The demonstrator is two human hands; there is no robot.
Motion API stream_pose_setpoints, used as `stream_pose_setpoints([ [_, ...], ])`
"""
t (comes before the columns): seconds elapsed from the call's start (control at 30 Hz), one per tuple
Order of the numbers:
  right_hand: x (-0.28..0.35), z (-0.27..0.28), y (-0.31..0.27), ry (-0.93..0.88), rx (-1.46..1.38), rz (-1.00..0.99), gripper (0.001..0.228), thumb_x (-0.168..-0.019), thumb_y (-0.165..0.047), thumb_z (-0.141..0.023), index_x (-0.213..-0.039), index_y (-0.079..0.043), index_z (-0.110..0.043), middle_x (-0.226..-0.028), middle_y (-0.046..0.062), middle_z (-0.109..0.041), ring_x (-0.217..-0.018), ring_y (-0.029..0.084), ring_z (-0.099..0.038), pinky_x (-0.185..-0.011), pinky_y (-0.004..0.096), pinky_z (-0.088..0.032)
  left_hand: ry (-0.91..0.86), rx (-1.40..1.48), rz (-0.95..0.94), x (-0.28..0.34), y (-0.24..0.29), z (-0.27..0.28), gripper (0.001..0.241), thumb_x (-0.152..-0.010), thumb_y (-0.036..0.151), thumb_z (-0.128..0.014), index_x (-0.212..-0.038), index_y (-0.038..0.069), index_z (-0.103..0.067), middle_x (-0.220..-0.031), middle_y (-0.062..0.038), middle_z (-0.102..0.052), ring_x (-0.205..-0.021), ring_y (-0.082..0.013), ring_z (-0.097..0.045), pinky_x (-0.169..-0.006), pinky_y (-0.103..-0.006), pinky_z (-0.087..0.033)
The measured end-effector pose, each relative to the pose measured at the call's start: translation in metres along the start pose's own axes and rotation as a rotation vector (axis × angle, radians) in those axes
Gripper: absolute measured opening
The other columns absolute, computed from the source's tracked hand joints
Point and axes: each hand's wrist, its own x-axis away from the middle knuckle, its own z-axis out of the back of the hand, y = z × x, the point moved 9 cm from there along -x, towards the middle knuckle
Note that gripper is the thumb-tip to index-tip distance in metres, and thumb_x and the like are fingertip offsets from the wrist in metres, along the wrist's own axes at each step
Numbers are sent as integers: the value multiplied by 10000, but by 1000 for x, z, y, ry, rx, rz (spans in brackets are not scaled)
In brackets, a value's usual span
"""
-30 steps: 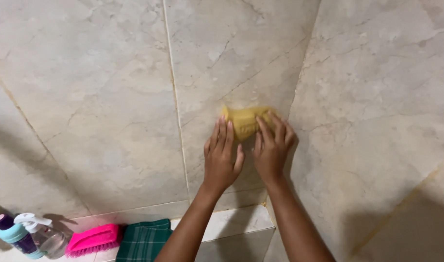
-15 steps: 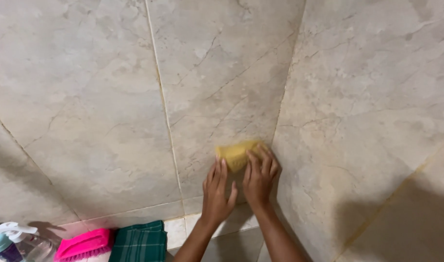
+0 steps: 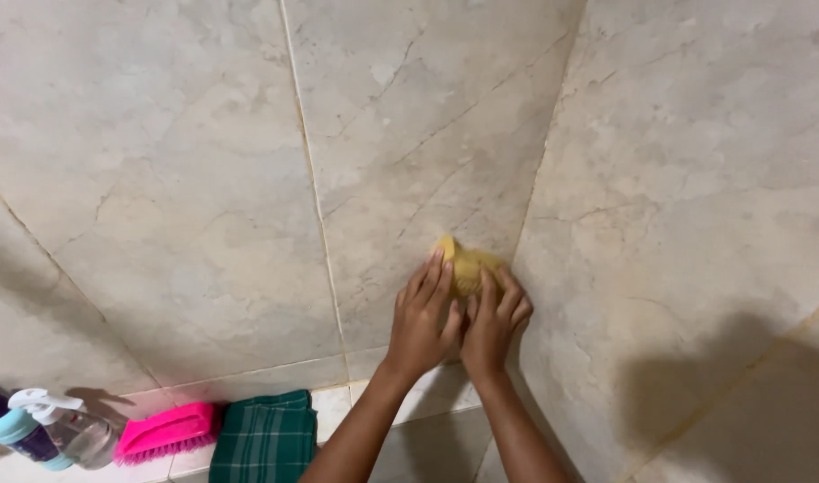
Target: The person scrubs the tiled bathroom wall with a yellow sponge, moving in vertical and circular motions along the grout lines. The person cleans the wall from top to bottom and then scrubs the tiled ledge where cleaning supplies are placed.
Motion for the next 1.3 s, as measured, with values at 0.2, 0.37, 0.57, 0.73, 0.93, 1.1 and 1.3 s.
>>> stream_pose_setpoints([
  [0.2, 43, -16, 18, -119, -46, 0, 530, -841, -51, -734, -1351, -131, -613, -1403, 144, -505, -1254, 388, -414, -1071, 509, -332, -113, 19, 63, 54, -20, -13, 642, -880, 107, -674, -1484, -14, -494, -1596, -214, -447, -1425, -395, -464, -1103, -493, -392],
  [0.37, 24, -10, 7, -153, -122, -2, 528, -810, -17, -761, -1308, -150, -643, -1339, 137, -530, -1236, 378, -422, -1059, 499, -337, -159, 36, 102, 48, -23, 0, 703, -881, 99, -686, -1531, -2, -440, -1600, -231, -427, -1435, -409, -441, -1106, -509, -377],
  [0.57, -23, 1, -49, -87, -297, 97, 542, -814, -13, -764, -1326, -155, -660, -1332, 138, -537, -1266, 372, -435, -1078, 498, -340, 17, -28, 74, 8, -18, 62, 750, -907, 120, -694, -1575, 8, -371, -1613, -246, -404, -1468, -412, -418, -1135, -512, -356],
  [0.73, -11, -12, -78, -76, -319, 186, 525, -857, -34, -763, -1352, -183, -674, -1340, 128, -538, -1233, 356, -438, -1066, 493, -341, 125, -54, 94, 32, -37, 84, 735, -944, 114, -671, -1600, 14, -356, -1643, -232, -386, -1497, -394, -418, -1164, -499, -358],
  [0.93, 54, -37, -74, -177, -251, 311, 493, -875, -55, -727, -1329, -246, -709, -1307, 80, -560, -1186, 333, -444, -1026, 470, -353, 90, -182, 267, 130, -85, 53, 717, -913, 112, -671, -1561, 4, -382, -1615, -252, -391, -1462, -414, -401, -1108, -505, -346],
  [1.1, 98, -59, -56, -343, -219, 308, 435, -854, -57, -731, -1242, -253, -745, -1298, 54, -568, -1149, 330, -437, -1016, 468, -367, -63, -187, 434, 186, -110, 28, 642, -867, 116, -693, -1454, -45, -487, -1549, -275, -446, -1444, -411, -404, -1088, -514, -356],
  [1.3, 84, -56, -56, -437, -256, 204, 430, -793, -44, -759, -1179, -233, -756, -1261, 57, -571, -1150, 321, -462, -1000, 468, -390, -28, -81, 430, 169, -101, 38, 582, -935, 93, -669, -1475, -34, -493, -1522, -264, -505, -1440, -387, -454, -1129, -473, -391],
])
